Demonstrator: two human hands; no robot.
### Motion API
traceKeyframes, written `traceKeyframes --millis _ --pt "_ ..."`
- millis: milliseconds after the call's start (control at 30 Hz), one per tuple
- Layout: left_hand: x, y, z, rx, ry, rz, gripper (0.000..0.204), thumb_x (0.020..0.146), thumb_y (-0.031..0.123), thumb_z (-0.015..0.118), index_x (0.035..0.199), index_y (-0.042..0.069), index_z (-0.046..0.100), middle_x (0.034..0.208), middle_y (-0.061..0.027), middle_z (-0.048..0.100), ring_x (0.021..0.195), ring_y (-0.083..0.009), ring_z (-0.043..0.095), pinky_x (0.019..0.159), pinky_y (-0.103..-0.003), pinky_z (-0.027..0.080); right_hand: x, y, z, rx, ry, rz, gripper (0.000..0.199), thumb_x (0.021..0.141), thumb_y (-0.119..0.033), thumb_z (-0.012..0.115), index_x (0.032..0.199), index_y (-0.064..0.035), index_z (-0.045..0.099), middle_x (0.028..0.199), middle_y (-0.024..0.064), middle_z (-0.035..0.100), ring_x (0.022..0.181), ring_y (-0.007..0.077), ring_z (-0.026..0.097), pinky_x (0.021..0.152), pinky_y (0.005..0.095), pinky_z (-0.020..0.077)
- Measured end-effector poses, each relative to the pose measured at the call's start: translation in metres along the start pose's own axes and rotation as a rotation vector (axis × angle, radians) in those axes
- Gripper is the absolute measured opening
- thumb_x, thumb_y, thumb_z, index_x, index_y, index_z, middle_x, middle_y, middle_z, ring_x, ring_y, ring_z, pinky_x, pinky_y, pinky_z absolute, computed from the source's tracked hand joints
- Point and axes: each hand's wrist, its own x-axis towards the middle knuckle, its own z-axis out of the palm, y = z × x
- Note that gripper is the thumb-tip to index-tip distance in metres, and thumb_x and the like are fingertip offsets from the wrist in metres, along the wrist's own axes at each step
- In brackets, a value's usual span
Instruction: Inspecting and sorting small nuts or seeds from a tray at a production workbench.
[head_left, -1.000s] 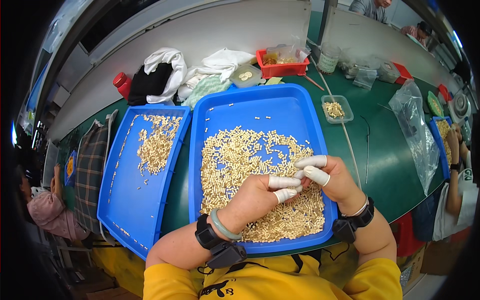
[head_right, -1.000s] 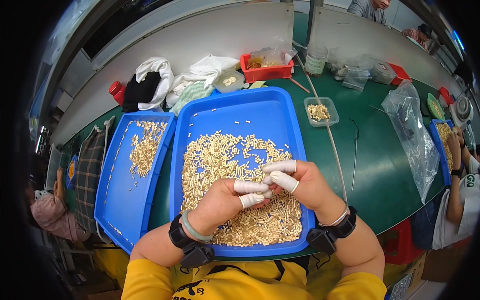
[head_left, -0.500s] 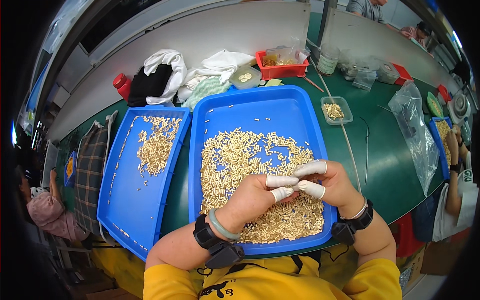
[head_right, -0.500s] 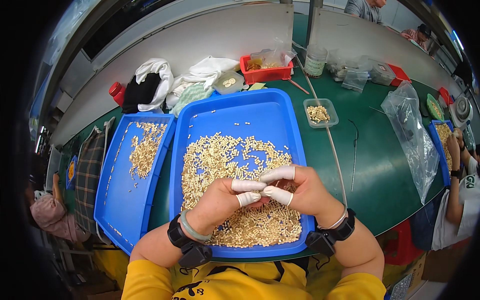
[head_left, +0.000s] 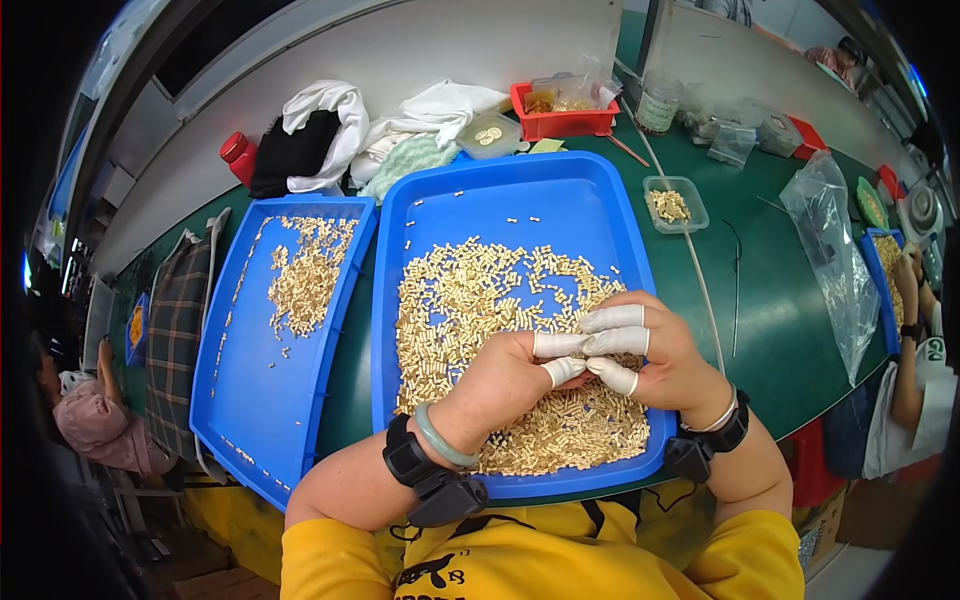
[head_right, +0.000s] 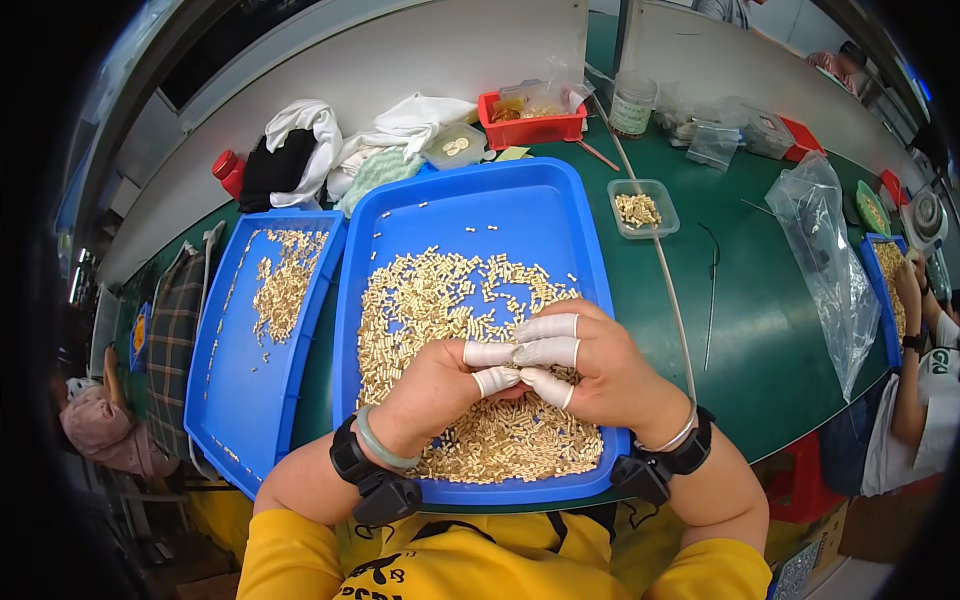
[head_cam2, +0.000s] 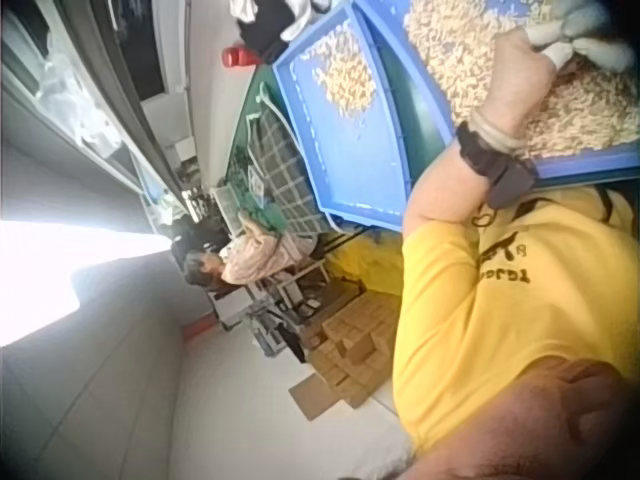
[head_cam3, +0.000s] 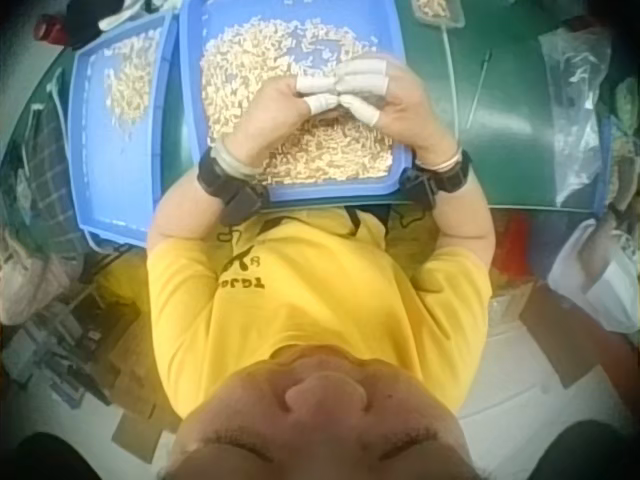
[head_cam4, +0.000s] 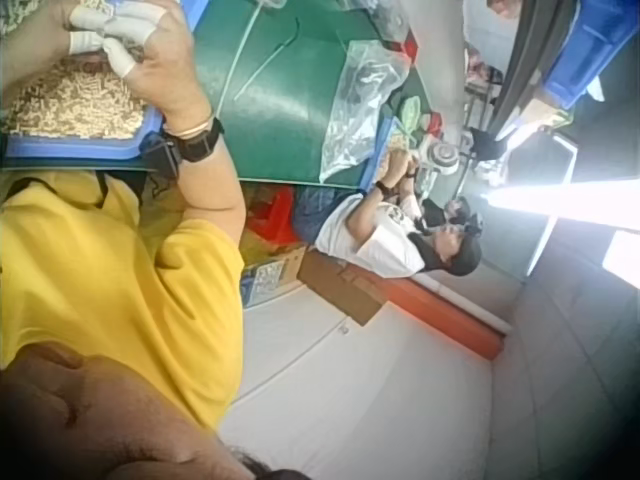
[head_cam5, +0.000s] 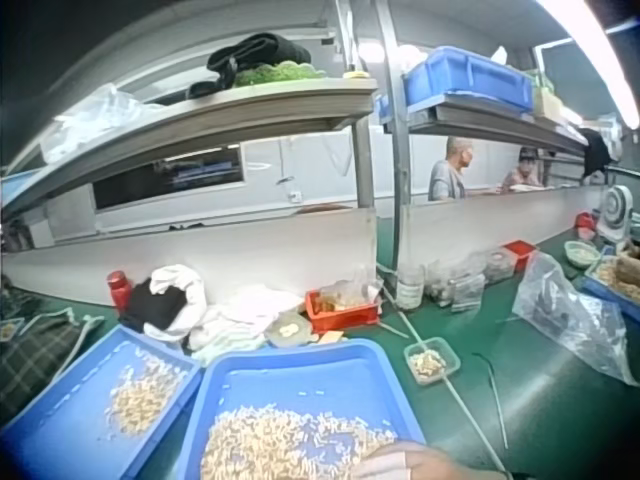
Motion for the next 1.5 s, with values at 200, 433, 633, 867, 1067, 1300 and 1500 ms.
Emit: traceKeyframes --millis 200,433,633,867,1067,1300,1500 --pt "0.001 -0.005 -0.001 0.052 0.004 0.021 0.022 0.08 -0.001 0.052 0.102 -0.003 0.056 0.093 -0.0089 0.06 0.081 -0.0142 0.058 0.073 -0.024 0.049 0.0 -0.001 0.0 0.034 -0.032 0.037 0.024 0.061 0.0 0.066 0.082 -0.0079 0.058 0.091 0.0066 0.058 0.091 0.0261 0.053 0.077 0.0348 0.0433" --pt "-0.001 -0.005 0.001 0.144 -0.036 0.022 0.022 0.08 0.0 0.052 0.102 -0.002 0.057 0.094 -0.0088 0.059 0.083 -0.0141 0.058 0.074 -0.024 0.049 -0.002 -0.004 0.002 0.073 -0.046 0.092 0.02 0.059 0.0 0.065 0.075 -0.0083 0.056 0.088 0.0054 0.057 0.093 0.0277 0.052 0.078 0.0358 0.0426" --pt "0.004 -0.004 0.004 0.056 -0.057 -0.022 0.021 0.081 0.0 0.051 0.101 -0.003 0.056 0.094 -0.0093 0.059 0.083 -0.0145 0.058 0.074 -0.023 0.049 -0.001 0.004 -0.003 0.146 0.002 0.083 0.017 0.06 -0.001 0.064 0.073 -0.0071 0.054 0.084 0.0054 0.057 0.091 0.0257 0.052 0.077 0.0343 0.0427" --pt "0.001 0.0 0.007 -0.004 -0.055 -0.008 0.023 0.082 -0.001 0.048 0.104 -0.005 0.053 0.096 -0.0136 0.059 0.086 -0.0191 0.058 0.077 -0.026 0.049 0.0 0.031 -0.034 0.046 0.412 0.417 0.01 0.069 -0.004 0.061 0.077 -0.0044 0.055 0.079 0.0037 0.057 0.071 0.0121 0.053 0.063 0.0229 0.0425" --pt "-0.003 -0.001 0.008 -0.019 -0.066 -0.023 0.023 0.082 -0.001 0.048 0.105 -0.005 0.053 0.096 -0.0146 0.059 0.087 -0.0193 0.058 0.077 -0.027 0.049 0.01 0.061 -0.055 0.206 0.842 0.687 0.014 0.079 -0.007 0.055 0.091 -0.0017 0.057 0.077 0.0014 0.058 0.058 0.0039 0.048 0.05 0.0153 0.0371" --pt "-0.007 0.005 0.006 -0.012 -0.058 0.059 0.023 0.082 0.001 0.05 0.103 -0.006 0.053 0.095 -0.0153 0.059 0.085 -0.0207 0.059 0.075 -0.03 0.05 -0.003 0.024 -0.041 0.57 0.375 0.74 0.019 0.081 -0.015 0.054 0.096 -0.005 0.059 0.079 0.0006 0.061 0.057 0.0027 0.049 0.046 0.0161 0.0375" --pt "-0.03 0.018 0.001 0.076 0.005 0.114 0.021 0.079 0.0 0.053 0.1 -0.004 0.056 0.091 -0.0145 0.06 0.082 -0.0212 0.06 0.075 -0.03 0.049 -0.006 0.012 -0.013 0.709 -0.02 0.598 0.022 0.081 -0.02 0.055 0.098 -0.0079 0.059 0.079 0.0006 0.061 0.059 0.0033 0.05 0.049 0.0168 0.0397"
